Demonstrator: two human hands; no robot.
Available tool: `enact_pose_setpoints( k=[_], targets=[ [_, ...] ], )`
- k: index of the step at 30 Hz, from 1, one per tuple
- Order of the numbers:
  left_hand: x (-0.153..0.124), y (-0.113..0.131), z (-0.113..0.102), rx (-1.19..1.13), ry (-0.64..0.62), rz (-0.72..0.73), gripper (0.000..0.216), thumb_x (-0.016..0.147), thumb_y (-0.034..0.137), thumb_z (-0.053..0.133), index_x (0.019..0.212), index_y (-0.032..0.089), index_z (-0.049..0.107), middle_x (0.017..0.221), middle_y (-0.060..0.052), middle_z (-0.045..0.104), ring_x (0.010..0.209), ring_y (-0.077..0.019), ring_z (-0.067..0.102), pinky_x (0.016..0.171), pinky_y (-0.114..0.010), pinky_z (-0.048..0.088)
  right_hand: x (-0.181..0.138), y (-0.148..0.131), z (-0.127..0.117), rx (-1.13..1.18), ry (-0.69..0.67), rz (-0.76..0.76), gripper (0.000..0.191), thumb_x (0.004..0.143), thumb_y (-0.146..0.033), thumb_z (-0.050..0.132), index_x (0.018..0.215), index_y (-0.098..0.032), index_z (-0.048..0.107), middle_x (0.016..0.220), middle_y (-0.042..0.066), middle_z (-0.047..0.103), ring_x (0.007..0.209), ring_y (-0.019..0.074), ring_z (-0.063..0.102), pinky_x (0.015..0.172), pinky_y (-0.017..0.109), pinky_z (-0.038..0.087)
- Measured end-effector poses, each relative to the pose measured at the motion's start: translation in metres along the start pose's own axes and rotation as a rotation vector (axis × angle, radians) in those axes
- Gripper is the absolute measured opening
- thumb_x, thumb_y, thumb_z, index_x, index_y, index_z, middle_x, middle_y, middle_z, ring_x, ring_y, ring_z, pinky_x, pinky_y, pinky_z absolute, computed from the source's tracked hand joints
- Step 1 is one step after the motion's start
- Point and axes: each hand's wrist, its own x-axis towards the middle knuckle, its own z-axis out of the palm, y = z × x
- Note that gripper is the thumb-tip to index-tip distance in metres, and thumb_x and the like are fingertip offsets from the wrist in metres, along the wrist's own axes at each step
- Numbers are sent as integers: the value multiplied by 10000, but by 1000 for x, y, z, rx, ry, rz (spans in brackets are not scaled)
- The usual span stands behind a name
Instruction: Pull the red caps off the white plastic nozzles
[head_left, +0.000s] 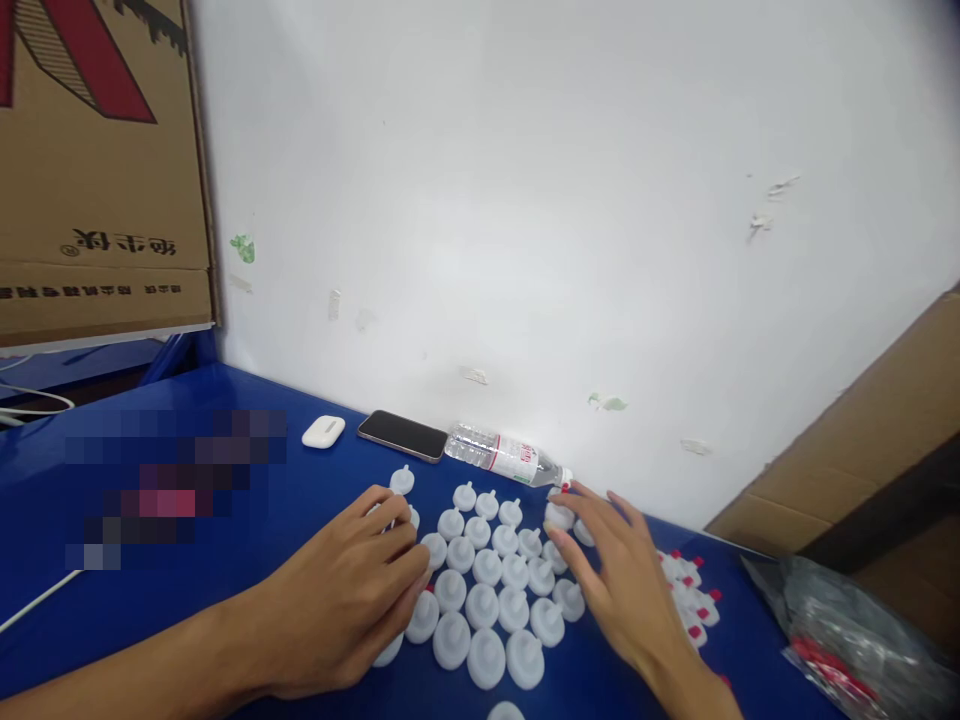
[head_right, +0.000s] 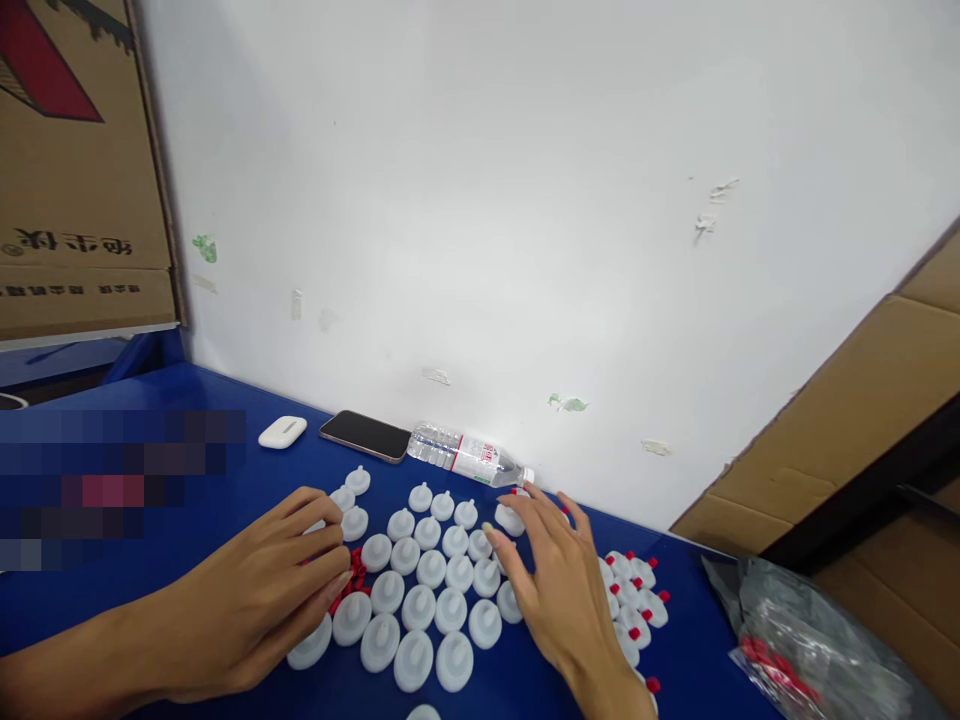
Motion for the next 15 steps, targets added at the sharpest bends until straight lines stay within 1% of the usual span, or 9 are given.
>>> enact_pose_setpoints(
  k=[2,3,4,5,7,8,10,12,15],
  targets=[
    [-1,1,1,-17,18,17,258,1011,126,406,837,187,586,779,-51,569,798,-247,472,840,-433,377,5,-10,-10,-35,161,-87,261,1029,-429,611,1155,-211,678,1122,93,759,1051,289,722,944,497,547],
    [-1,2,1,-24,31,22,235,1016,133,417,884,186,603,795,-50,581,811,-247,479,850,-433,378,7,-17,-14,-51,221,-142,206,1016,-376,645,1115,-200,683,1059,91,765,954,261,738,859,434,570],
    [-1,4,1,-32,47,25,202,1021,149,434,946,185,618,816,-50,596,828,-250,488,863,-434,379,9,-27,-17,-62,247,-210,139,1014,-301,643,1090,-193,686,1026,85,767,894,235,743,806,386,575],
    [-1,5,1,-41,64,26,169,1023,175,457,1017,183,626,844,-51,611,847,-254,497,875,-434,381,10,-38,-20,-56,262,-280,106,1013,-219,618,1082,-184,691,1020,84,771,879,218,749,783,353,578],
    [-1,10,1,-58,100,33,167,1031,262,502,1117,180,619,894,-54,633,874,-260,511,886,-432,387,9,-61,-21,-10,256,-429,183,1013,-122,538,1057,-187,704,1064,73,781,951,208,758,798,312,588],
    [0,12,0,-61,111,32,191,1037,314,516,1128,179,616,905,-54,639,875,-261,515,888,-430,390,8,-71,-20,11,239,-485,215,1015,-121,519,1053,-209,711,1093,56,785,993,203,758,812,298,594],
    [0,15,0,-50,119,39,225,1053,381,521,1067,180,621,889,-46,644,845,-248,516,880,-420,397,4,-86,-13,51,243,-559,228,994,-105,531,1003,-234,720,1083,25,793,1009,177,760,813,251,600],
    [0,16,0,-31,125,82,211,1071,328,502,972,183,619,835,-32,636,789,-224,505,857,-406,401,0,-96,-5,86,280,-574,219,974,-97,561,959,-247,720,1054,-4,800,982,158,767,801,222,602],
    [-1,15,-3,-37,98,165,183,1031,140,464,944,180,620,799,-27,630,735,-206,486,797,-392,407,-3,-102,0,102,311,-576,220,979,-98,564,973,-249,723,1049,-13,802,947,149,775,767,213,607]
  ],
)
